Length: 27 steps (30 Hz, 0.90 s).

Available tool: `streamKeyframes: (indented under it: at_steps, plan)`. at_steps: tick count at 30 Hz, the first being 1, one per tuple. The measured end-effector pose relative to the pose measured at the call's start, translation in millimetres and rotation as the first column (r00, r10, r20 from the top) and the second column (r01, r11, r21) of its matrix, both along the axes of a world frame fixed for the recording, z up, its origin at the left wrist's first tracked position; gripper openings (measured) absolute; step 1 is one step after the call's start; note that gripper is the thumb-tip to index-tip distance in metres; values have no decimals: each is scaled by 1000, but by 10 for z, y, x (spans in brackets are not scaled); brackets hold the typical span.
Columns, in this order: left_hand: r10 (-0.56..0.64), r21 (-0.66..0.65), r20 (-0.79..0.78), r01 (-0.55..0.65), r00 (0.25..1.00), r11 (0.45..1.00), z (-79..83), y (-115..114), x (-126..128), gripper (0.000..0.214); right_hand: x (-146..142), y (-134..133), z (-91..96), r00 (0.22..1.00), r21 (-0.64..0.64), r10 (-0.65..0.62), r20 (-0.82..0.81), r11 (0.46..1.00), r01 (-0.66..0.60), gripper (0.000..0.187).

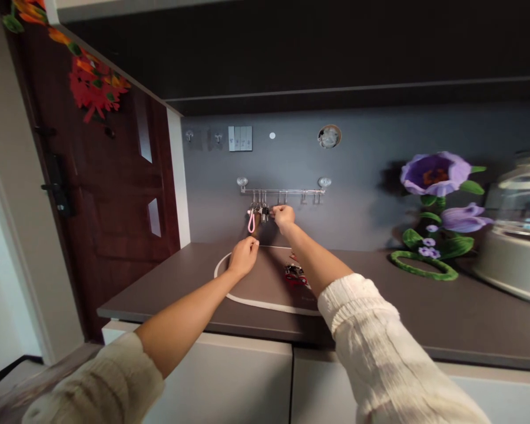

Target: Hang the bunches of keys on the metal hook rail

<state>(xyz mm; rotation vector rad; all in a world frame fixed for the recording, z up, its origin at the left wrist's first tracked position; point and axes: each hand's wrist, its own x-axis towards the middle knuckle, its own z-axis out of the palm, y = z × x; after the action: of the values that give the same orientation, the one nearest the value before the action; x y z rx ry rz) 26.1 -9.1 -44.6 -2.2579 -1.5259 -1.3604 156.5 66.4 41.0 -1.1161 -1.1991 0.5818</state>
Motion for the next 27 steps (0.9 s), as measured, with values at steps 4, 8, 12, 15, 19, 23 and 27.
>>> streamKeyframes:
  at_steps: [4, 8, 12, 15, 19, 23, 27]
  plan:
    - [-1, 15, -33, 1, 999, 1000, 3, -21, 9, 25, 82, -217, 17, 998, 24, 65, 11, 998, -66, 13]
    - [-23, 47, -60, 26, 998, 999, 12, -79, 34, 25, 190, -455, -5, 991, 39, 125, 37, 991, -127, 13]
    - [-83, 37, -76, 86, 994, 996, 23, -164, 70, 24, 307, -658, -102, 985, 10, 160, 60, 987, -161, 13]
    - [-133, 12, -73, 134, 988, 991, 18, -208, 100, 23, 392, -777, -222, 981, -8, 176, 81, 984, -176, 15]
    - [-235, -15, -89, 234, 968, 972, -5, -240, 141, 21, 494, -932, -403, 972, -4, 178, 156, 984, -180, 14]
    - [-301, -37, -138, 299, 943, 954, -25, -281, 193, 20, 588, -1080, -566, 954, -40, 199, 223, 980, -195, 14]
    - [-329, -58, -175, 324, 928, 944, -36, -319, 246, 20, 682, -1149, -712, 939, -24, 197, 283, 980, -198, 13]
